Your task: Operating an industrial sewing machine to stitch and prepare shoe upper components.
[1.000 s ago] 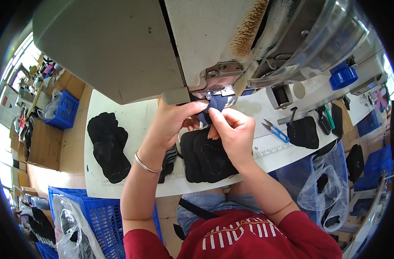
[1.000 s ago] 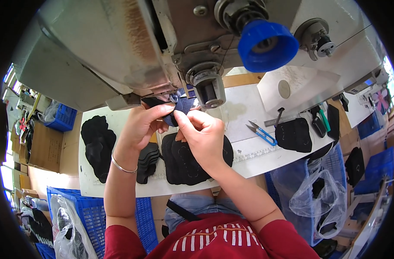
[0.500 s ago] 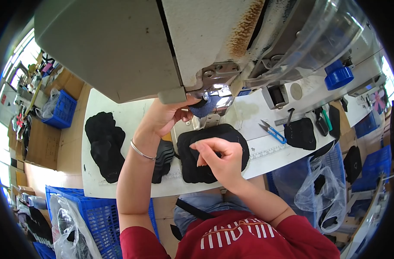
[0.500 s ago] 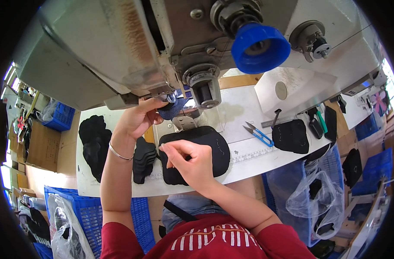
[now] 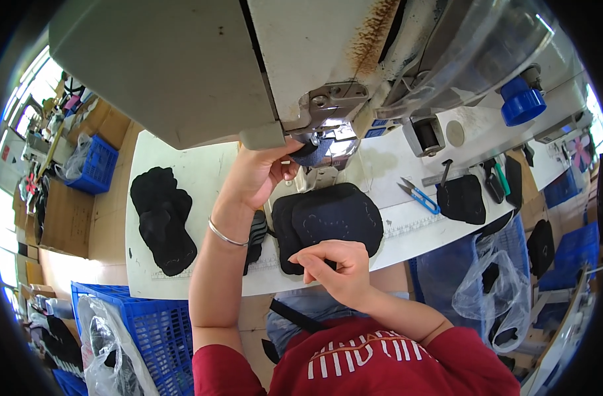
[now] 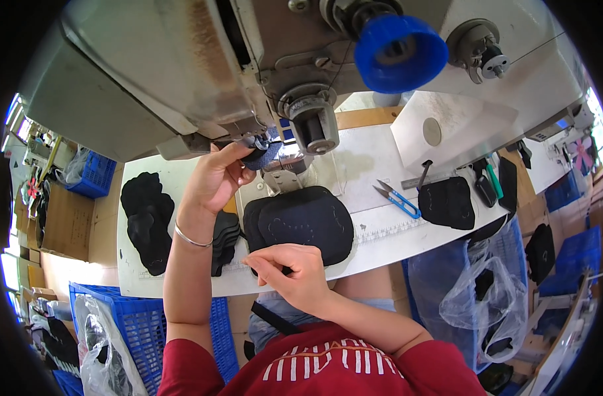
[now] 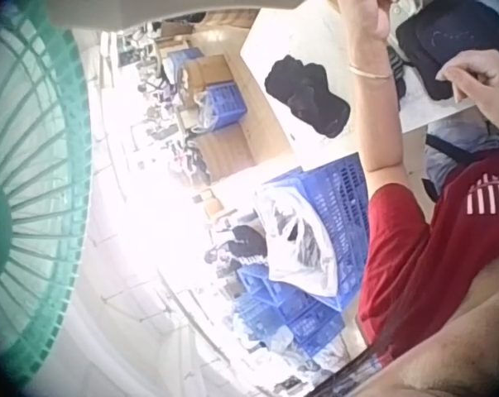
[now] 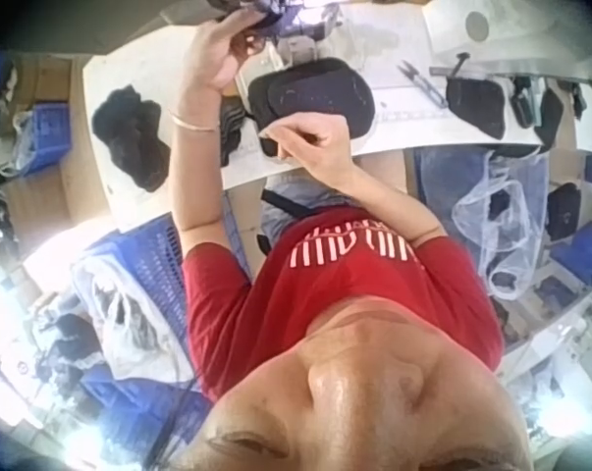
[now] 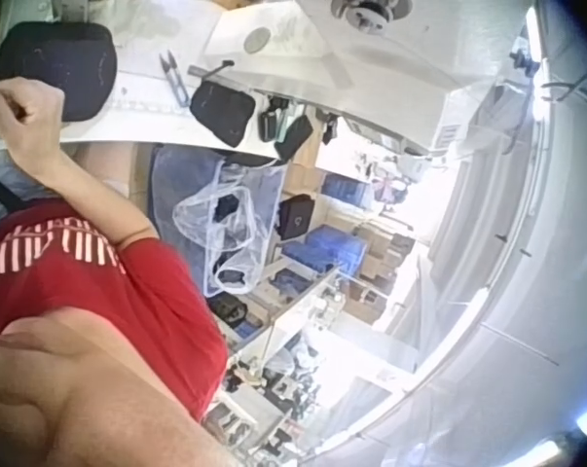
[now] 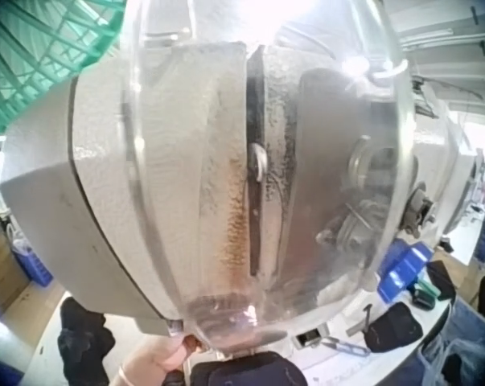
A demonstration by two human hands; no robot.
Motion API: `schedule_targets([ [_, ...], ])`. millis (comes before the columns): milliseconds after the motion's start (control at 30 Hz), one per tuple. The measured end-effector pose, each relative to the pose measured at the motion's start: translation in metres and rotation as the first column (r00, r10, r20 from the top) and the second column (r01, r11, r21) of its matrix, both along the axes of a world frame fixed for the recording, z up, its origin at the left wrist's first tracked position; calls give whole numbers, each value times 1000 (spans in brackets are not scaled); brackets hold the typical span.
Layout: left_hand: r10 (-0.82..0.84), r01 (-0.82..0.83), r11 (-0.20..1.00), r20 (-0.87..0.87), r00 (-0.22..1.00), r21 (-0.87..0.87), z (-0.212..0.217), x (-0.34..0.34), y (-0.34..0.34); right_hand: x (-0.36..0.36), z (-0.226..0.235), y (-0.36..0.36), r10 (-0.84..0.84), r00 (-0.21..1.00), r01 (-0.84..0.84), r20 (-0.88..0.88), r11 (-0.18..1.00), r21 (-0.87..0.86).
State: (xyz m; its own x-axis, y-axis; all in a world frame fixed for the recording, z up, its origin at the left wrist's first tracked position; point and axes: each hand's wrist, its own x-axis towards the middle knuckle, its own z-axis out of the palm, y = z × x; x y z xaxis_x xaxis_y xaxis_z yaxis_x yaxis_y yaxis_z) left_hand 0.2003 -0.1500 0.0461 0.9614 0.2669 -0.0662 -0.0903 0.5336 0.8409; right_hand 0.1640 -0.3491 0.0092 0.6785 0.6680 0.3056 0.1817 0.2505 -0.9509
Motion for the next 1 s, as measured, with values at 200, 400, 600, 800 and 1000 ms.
schedule_targets([
  [200,109,-109,990,5,994,88,3,-9,-16,0,-6,-9,-35,996,32,-76,999,-41],
  [400,264,-269,962,82,961,55,-1,-13,-40,35,17,3,-356,726,388,589,918,78],
  [600,367,-380,922,132,921,81,0,-14,-56,57,32,15,-245,392,628,887,776,-63],
  [800,456,-470,880,155,876,69,-3,-12,-64,60,29,15,-258,340,646,904,763,-25],
  [1000,462,-484,868,177,869,111,0,-14,-66,66,31,11,-230,293,638,928,770,-11],
])
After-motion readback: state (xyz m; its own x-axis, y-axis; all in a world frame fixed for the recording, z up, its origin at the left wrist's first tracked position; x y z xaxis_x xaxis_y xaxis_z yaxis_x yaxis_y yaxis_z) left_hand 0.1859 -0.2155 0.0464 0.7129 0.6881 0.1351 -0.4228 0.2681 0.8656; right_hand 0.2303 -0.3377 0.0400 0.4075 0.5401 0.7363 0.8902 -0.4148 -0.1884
